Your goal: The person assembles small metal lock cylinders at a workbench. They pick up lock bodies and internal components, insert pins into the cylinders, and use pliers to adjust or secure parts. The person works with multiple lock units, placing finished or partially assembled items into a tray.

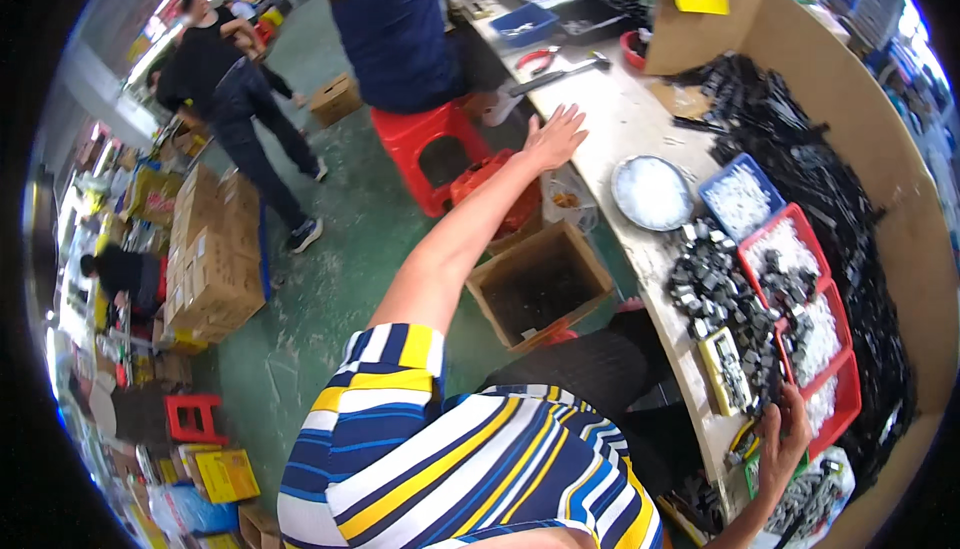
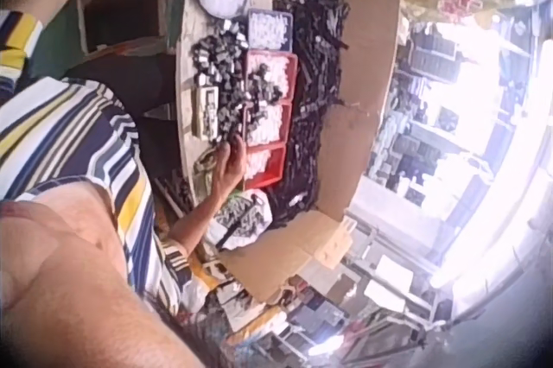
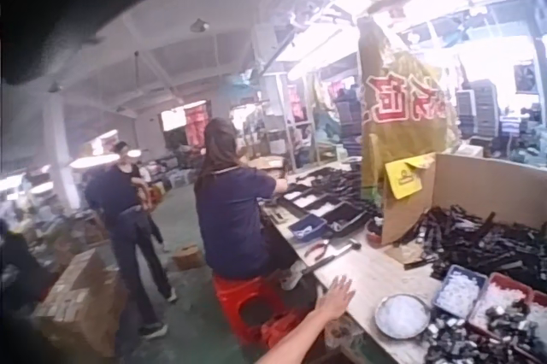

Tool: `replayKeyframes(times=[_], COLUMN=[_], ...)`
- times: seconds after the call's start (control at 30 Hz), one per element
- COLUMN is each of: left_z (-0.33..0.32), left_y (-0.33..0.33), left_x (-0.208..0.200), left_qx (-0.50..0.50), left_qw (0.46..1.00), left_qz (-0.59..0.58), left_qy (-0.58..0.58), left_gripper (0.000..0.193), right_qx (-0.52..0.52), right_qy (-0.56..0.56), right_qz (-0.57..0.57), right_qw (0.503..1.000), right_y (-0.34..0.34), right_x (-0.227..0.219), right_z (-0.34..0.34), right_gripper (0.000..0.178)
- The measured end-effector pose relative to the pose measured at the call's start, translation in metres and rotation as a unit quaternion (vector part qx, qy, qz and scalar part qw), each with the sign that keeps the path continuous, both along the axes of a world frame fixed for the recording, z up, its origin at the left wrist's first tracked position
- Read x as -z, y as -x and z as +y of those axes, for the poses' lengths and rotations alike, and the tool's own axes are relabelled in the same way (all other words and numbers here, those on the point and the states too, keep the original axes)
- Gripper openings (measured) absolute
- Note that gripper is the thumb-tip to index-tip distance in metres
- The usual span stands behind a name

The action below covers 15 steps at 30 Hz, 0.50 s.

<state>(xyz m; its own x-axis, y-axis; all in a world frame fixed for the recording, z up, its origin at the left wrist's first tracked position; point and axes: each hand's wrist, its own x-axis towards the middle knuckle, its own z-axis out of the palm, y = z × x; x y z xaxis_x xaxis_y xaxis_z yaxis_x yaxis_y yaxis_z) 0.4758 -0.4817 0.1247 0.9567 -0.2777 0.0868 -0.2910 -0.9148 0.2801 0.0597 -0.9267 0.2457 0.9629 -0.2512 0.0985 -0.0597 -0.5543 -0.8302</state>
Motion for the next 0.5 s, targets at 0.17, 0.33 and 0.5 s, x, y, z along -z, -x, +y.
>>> replayKeyframes(times=[0.17,0.33,0.5], left_z=[-0.006,-0.009,-0.005], left_y=[0.011,0.016,0.016], left_x=[0.006,-0.026,-0.001], left_qx=[-0.023,-0.057,-0.031], left_qw=[0.999,0.983,0.996], left_qz=[0.042,-0.129,0.042], left_qy=[-0.01,0.121,0.074], left_gripper=[0.068,0.071,0.072], right_qx=[-0.033,-0.05,-0.072], right_qy=[0.052,0.062,0.073], right_qz=[0.004,-0.017,-0.001], right_qw=[0.998,0.997,0.995], right_y=[-0.015,-0.047,-0.068], right_x=[0.021,0.016,0.007], right_z=[-0.027,-0.019,-0.01], right_gripper=[0.032,0.033,0.034])
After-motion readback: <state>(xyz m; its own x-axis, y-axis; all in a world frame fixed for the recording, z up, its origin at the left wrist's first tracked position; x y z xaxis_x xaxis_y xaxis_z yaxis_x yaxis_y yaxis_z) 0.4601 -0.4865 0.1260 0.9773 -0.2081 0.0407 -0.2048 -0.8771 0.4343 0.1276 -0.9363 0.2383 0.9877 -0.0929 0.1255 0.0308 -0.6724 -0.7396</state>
